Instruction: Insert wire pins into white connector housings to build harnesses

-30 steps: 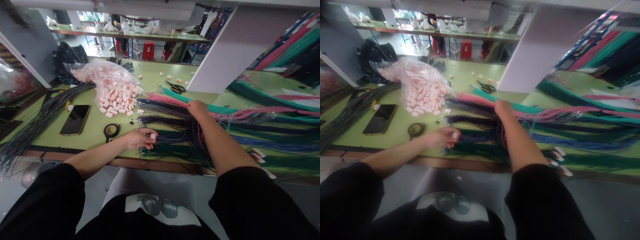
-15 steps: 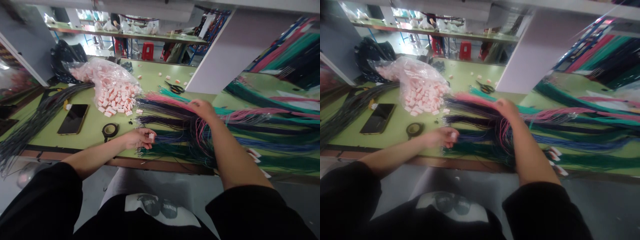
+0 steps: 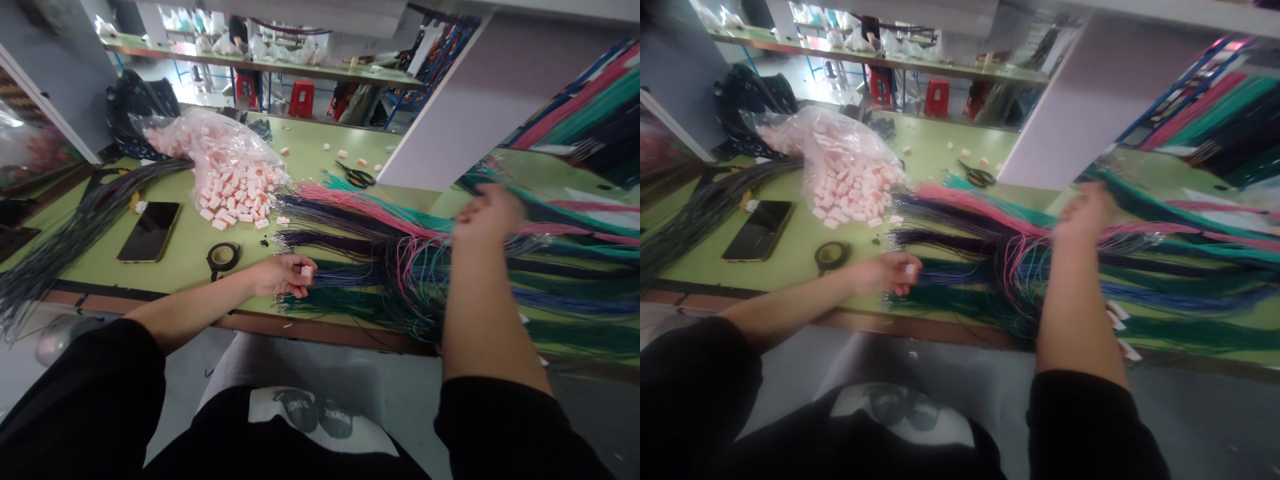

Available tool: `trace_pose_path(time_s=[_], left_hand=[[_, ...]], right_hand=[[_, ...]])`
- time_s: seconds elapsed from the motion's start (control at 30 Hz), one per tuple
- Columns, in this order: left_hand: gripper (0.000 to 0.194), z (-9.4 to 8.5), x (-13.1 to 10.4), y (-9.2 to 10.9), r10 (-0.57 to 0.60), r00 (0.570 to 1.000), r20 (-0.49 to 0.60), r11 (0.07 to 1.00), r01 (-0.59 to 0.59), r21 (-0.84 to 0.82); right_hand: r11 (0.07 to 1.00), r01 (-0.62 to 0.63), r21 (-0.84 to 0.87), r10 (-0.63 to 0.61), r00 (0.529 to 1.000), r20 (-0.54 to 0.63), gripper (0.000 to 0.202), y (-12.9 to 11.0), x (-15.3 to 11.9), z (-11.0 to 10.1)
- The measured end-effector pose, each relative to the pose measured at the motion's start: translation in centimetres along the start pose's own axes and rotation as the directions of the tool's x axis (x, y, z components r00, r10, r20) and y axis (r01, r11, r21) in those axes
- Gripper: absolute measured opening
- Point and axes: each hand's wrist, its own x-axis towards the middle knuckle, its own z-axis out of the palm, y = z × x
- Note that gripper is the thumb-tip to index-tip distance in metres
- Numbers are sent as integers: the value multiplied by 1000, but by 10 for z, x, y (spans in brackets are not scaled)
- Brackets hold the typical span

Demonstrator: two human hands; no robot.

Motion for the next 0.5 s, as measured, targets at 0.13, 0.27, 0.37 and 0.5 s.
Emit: trace_pose_path(time_s=[0.13,0.27,0.37,0.5], left_hand=[[41,1,0,1,6,1000,1,1000,-6,-12],[37,4,-2,3,14,999,-29,1000,-14,-21],[36,6,-4,4,9,998,-54,999,-11,-30],[39,6,-6,5,11,997,-75,999,-15,-51]], right_hand=[[837,-393,380,478,864,-160,40,-32,-8,-16],[951,-109,290,27,962,273,22,-85,-55,5],[940,61,334,-260,762,593,25,-113,-91,23],[876,-23,482,-352,653,670,25,-119,-116,36]])
